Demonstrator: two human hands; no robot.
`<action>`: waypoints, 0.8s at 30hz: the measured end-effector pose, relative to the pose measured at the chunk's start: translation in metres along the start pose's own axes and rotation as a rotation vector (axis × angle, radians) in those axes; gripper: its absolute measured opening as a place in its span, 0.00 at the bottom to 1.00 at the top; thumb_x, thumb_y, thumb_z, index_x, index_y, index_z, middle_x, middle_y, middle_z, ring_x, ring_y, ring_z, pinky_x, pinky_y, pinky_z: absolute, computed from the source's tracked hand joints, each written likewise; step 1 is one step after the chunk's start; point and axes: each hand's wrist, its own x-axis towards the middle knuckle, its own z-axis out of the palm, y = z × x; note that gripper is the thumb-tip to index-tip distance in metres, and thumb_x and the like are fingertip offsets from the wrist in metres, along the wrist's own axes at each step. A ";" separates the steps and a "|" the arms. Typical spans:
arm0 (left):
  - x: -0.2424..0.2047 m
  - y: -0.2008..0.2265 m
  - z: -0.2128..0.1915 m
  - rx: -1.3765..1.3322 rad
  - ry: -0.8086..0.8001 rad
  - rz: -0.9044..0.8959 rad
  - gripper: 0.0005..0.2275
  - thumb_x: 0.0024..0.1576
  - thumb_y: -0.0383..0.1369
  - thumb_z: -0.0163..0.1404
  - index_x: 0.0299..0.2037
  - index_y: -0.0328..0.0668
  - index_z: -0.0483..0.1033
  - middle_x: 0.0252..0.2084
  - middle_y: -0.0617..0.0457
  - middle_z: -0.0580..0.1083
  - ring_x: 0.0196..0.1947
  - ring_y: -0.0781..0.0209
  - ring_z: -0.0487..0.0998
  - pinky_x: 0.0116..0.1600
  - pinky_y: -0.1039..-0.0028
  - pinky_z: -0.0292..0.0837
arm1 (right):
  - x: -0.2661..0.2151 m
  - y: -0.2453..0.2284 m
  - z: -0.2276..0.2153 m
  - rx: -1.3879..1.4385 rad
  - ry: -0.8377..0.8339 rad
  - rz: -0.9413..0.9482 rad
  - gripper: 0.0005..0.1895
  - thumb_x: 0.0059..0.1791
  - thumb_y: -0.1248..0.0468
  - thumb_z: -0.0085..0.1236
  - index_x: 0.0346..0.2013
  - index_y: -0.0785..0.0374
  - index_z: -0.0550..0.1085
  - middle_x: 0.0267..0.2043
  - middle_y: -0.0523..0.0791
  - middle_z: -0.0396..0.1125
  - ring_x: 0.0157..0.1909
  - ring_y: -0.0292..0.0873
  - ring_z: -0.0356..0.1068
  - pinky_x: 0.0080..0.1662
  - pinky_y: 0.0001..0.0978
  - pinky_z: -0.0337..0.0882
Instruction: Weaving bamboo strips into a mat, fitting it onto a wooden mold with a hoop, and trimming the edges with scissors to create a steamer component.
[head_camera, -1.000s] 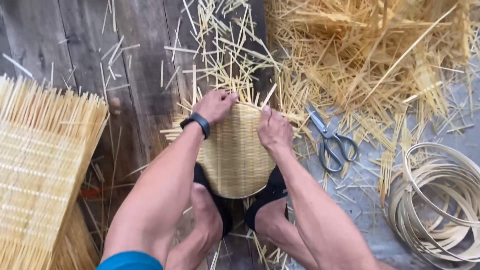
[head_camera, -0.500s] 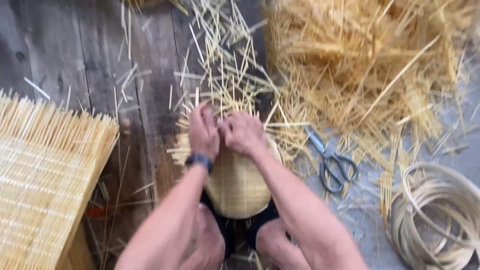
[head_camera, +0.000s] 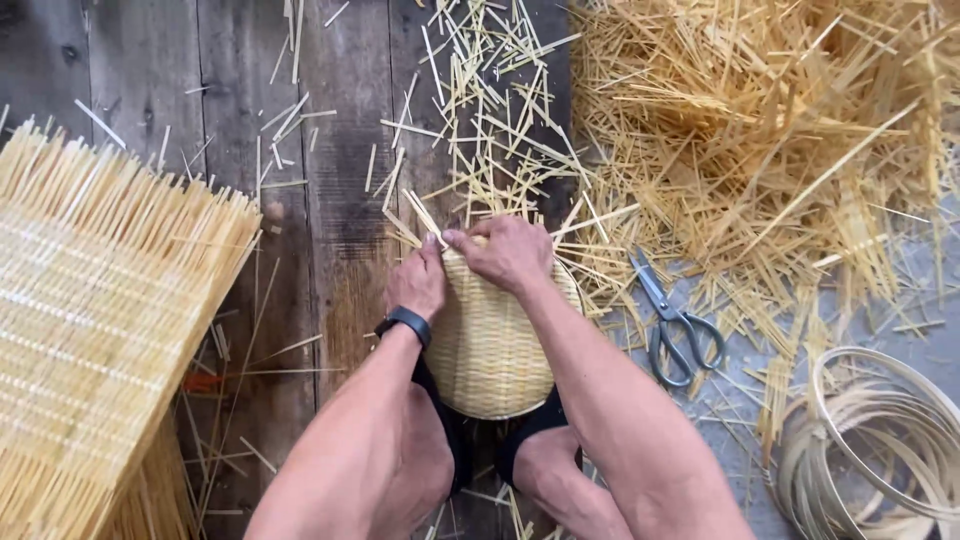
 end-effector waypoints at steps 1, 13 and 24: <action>0.006 -0.006 0.009 -0.046 -0.001 0.022 0.33 0.64 0.60 0.25 0.45 0.44 0.81 0.41 0.35 0.79 0.45 0.34 0.79 0.50 0.48 0.71 | -0.004 0.005 0.000 0.035 0.085 -0.078 0.28 0.46 0.30 0.50 0.42 0.43 0.84 0.44 0.43 0.76 0.46 0.47 0.74 0.48 0.43 0.70; -0.083 0.034 -0.071 -0.316 -0.083 0.281 0.30 0.34 0.55 0.71 0.34 0.40 0.75 0.33 0.49 0.80 0.32 0.58 0.83 0.38 0.70 0.81 | -0.261 0.197 -0.211 -0.134 0.218 0.147 0.19 0.53 0.50 0.56 0.46 0.61 0.82 0.36 0.51 0.76 0.37 0.47 0.75 0.44 0.44 0.73; -0.235 -0.026 -0.024 0.134 0.269 1.434 0.16 0.43 0.29 0.59 0.42 0.41 0.71 0.37 0.48 0.71 0.41 0.46 0.74 0.45 0.58 0.72 | -0.210 0.308 0.037 0.811 0.142 0.248 0.19 0.57 0.54 0.49 0.45 0.66 0.80 0.36 0.48 0.77 0.35 0.39 0.76 0.38 0.33 0.77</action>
